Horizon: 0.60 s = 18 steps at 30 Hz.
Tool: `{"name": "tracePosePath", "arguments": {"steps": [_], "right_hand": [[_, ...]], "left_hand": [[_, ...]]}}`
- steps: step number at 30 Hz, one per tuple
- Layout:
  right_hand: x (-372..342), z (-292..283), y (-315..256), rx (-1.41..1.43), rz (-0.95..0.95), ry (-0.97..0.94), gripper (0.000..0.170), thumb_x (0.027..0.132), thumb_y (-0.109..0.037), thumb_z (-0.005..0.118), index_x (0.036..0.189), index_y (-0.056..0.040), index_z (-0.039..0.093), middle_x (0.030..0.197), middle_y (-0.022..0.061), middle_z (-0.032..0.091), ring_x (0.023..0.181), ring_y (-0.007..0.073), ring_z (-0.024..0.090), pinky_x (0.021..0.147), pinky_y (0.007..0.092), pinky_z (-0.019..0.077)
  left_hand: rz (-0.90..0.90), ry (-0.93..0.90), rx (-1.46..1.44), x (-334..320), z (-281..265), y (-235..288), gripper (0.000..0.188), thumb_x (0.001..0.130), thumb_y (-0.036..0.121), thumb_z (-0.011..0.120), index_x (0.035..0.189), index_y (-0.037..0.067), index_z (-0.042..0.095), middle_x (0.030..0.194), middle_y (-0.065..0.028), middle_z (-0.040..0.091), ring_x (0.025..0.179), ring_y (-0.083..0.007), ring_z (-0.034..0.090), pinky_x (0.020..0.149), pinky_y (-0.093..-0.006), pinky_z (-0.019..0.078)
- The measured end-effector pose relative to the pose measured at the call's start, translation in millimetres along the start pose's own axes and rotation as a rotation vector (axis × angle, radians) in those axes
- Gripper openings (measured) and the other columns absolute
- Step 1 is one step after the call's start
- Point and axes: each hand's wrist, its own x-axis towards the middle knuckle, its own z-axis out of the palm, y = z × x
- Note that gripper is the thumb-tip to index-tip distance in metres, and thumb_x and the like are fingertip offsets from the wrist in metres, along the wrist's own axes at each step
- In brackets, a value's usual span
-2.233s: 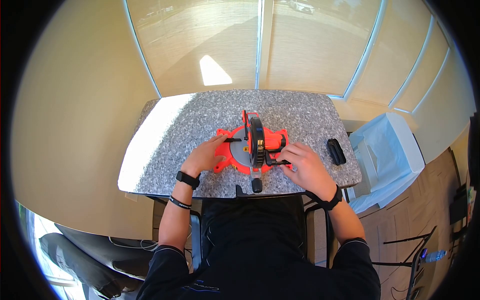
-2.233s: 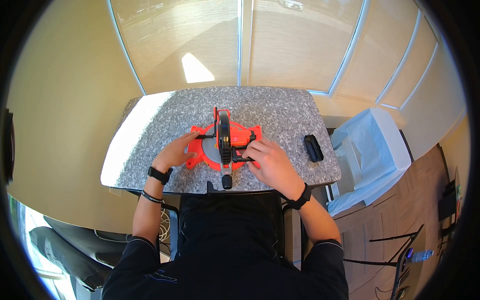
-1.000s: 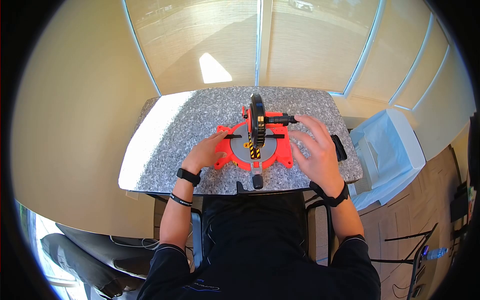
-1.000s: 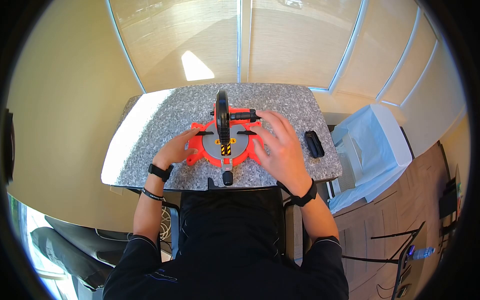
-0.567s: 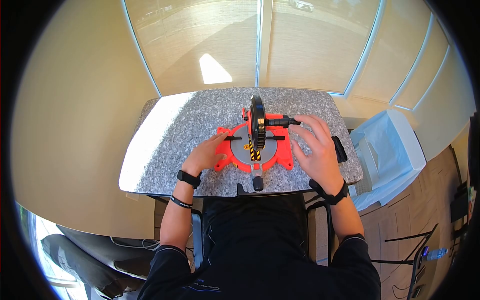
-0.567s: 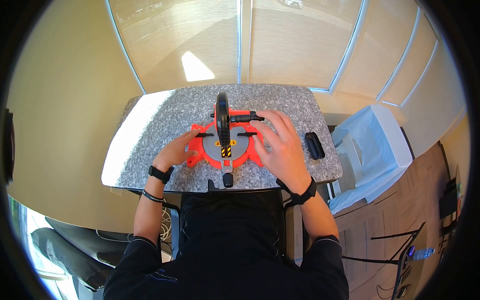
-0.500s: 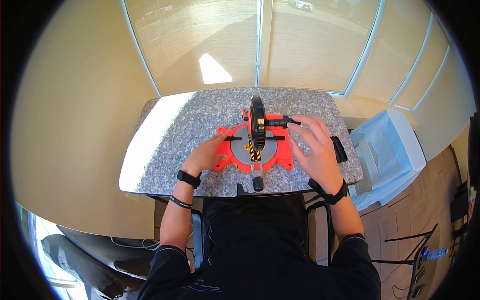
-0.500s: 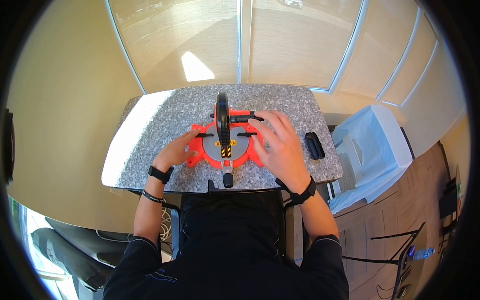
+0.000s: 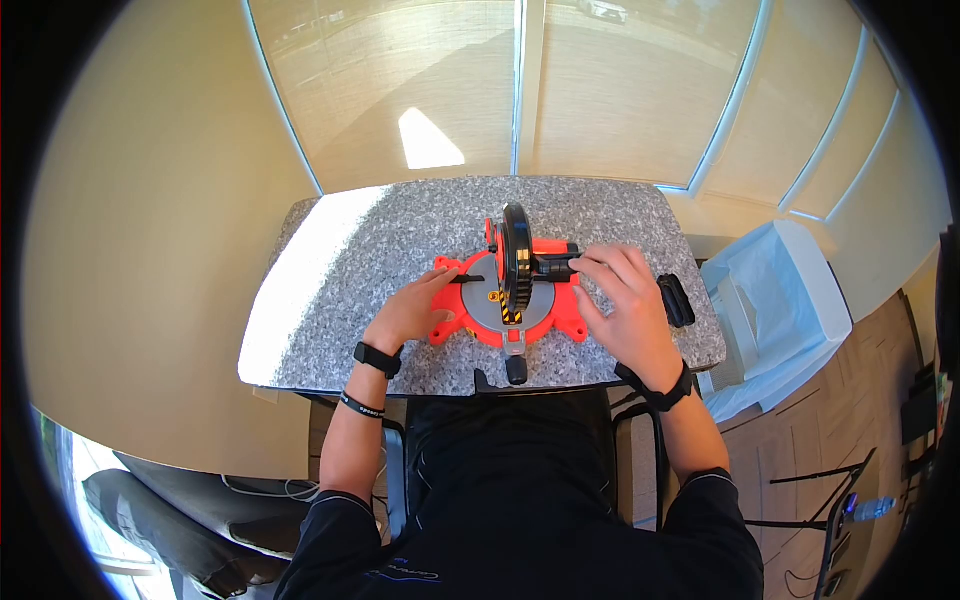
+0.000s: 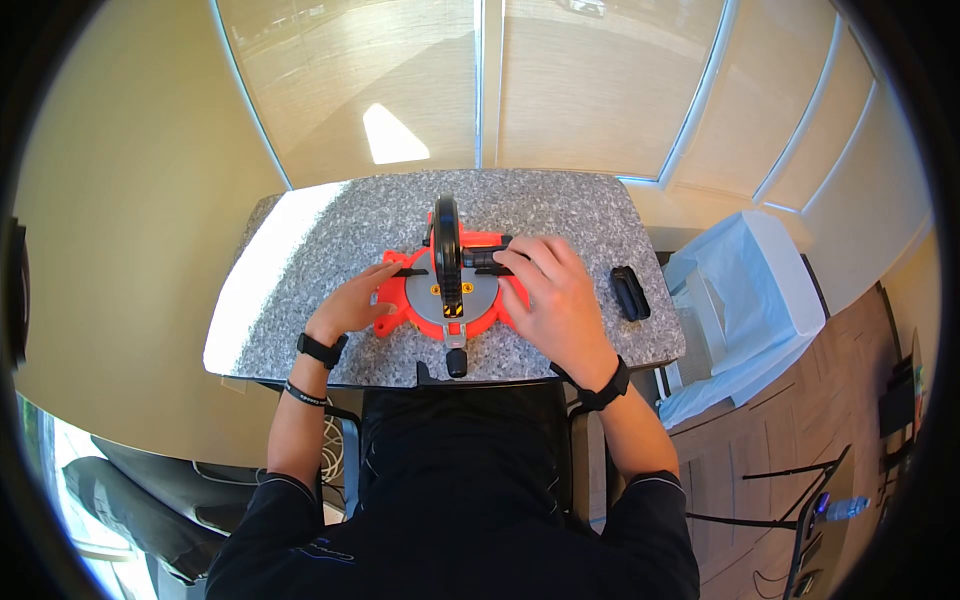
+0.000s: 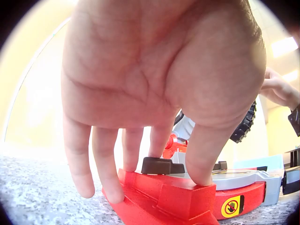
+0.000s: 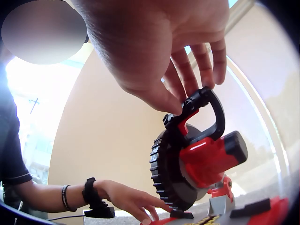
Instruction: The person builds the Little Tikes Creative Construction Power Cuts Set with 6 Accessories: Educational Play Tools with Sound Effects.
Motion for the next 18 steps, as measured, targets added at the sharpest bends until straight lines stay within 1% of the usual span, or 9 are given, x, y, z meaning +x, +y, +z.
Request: {"name": "tracePosePath", "arguments": {"steps": [2,5,15,18], "right_hand": [[-2,1,-2,-0.013,0.008,-0.017,0.027,0.080,-0.003,0.078,0.105,-0.0028,0.070,0.109,0.0092,0.066,0.104,0.0313,0.062,0.090,0.0416,0.0536],[-7,2,-3,-0.004,0.008,-0.042,0.023,0.080,-0.003,0.077,0.101,-0.0033,0.069,0.106,0.0091,0.066,0.101,0.0311,0.062,0.089,0.0412,0.0535],[-27,9,-3,0.028,0.029,-0.105,0.020,0.079,-0.004,0.078,0.096,-0.0039,0.068,0.104,0.0087,0.067,0.099,0.0307,0.062,0.087,0.0414,0.0531],[-32,12,-2,0.048,0.041,-0.113,0.019,0.078,-0.003,0.079,0.094,-0.0042,0.068,0.101,0.0082,0.067,0.097,0.0306,0.062,0.085,0.0410,0.0532]], "left_hand": [[0.005,0.005,-0.002,0,1,-1,0.078,0.087,0.012,0.078,0.158,0.015,0.045,0.161,-0.0114,0.047,0.144,-0.0337,0.048,0.116,-0.0407,0.0451],[0.000,0.002,0.007,0,0,0,0.078,0.087,0.013,0.079,0.158,0.015,0.045,0.161,-0.0112,0.047,0.144,-0.0336,0.049,0.116,-0.0407,0.0451],[0.012,-0.001,-0.011,1,1,-4,0.078,0.087,0.012,0.079,0.158,0.014,0.045,0.161,-0.0123,0.046,0.145,-0.0340,0.048,0.117,-0.0407,0.0444],[0.056,0.020,-0.002,1,4,-8,0.078,0.087,0.012,0.079,0.158,0.014,0.045,0.161,-0.0130,0.046,0.145,-0.0345,0.048,0.117,-0.0409,0.0440]]}}
